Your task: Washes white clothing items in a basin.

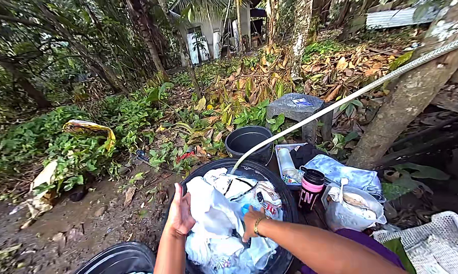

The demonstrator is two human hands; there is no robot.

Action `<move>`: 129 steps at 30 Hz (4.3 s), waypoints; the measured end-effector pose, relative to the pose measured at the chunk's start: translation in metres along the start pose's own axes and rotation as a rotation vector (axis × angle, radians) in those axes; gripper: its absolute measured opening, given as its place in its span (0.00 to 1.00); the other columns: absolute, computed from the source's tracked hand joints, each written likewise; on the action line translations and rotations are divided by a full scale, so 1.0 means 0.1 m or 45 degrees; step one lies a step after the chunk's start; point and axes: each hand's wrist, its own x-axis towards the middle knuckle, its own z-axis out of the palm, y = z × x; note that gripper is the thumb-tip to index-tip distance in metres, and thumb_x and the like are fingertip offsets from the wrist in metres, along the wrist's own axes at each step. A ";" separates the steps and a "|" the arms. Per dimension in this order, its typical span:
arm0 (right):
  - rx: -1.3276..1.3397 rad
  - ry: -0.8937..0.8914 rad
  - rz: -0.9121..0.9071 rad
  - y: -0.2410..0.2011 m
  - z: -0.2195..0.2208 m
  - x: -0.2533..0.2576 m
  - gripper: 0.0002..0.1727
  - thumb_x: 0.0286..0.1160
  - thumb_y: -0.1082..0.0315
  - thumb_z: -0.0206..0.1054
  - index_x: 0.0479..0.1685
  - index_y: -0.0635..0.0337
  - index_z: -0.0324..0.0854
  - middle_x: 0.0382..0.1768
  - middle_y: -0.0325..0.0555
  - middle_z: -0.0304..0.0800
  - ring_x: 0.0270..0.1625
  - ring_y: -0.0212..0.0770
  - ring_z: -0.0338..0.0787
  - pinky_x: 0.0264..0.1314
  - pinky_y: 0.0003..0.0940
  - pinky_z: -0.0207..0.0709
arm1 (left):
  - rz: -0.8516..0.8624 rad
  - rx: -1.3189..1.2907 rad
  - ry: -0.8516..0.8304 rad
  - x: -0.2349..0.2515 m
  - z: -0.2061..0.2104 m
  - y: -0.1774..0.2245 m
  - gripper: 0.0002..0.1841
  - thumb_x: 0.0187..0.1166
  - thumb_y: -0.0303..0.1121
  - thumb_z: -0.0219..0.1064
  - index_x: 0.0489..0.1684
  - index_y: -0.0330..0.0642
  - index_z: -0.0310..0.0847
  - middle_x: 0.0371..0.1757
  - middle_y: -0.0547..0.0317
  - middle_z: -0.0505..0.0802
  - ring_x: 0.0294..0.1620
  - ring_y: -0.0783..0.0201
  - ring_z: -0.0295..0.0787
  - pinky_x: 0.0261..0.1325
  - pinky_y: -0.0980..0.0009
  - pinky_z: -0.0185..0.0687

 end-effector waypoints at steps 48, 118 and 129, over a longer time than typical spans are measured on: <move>0.480 0.628 0.267 0.00 0.33 1.02 0.28 0.86 0.73 0.53 0.86 0.51 0.72 0.88 0.73 0.58 0.75 0.71 0.80 0.75 0.61 0.76 | -0.117 1.245 1.101 0.22 -1.55 -0.75 0.29 0.92 0.49 0.56 0.49 0.21 0.86 0.51 0.24 0.90 0.59 0.34 0.86 0.66 0.36 0.73; 1.888 0.368 -0.977 -0.69 -0.33 -0.33 0.50 0.35 0.87 0.71 0.75 0.65 0.61 0.53 0.44 0.88 0.51 0.33 0.92 0.53 0.33 0.90 | -0.603 0.312 0.182 0.11 -0.65 -0.57 0.53 0.77 0.79 0.20 0.72 0.43 0.73 0.61 0.31 0.86 0.58 0.33 0.85 0.51 0.30 0.79; 2.347 0.234 -1.585 -0.48 -0.22 -0.05 0.46 0.45 0.46 0.89 0.74 0.48 0.81 0.60 0.43 0.95 0.62 0.39 0.94 0.67 0.41 0.88 | 0.022 -0.800 0.031 0.12 -0.13 -0.59 0.42 0.88 0.67 0.22 0.42 0.49 0.83 0.36 0.50 0.96 0.38 0.55 0.96 0.39 0.55 0.93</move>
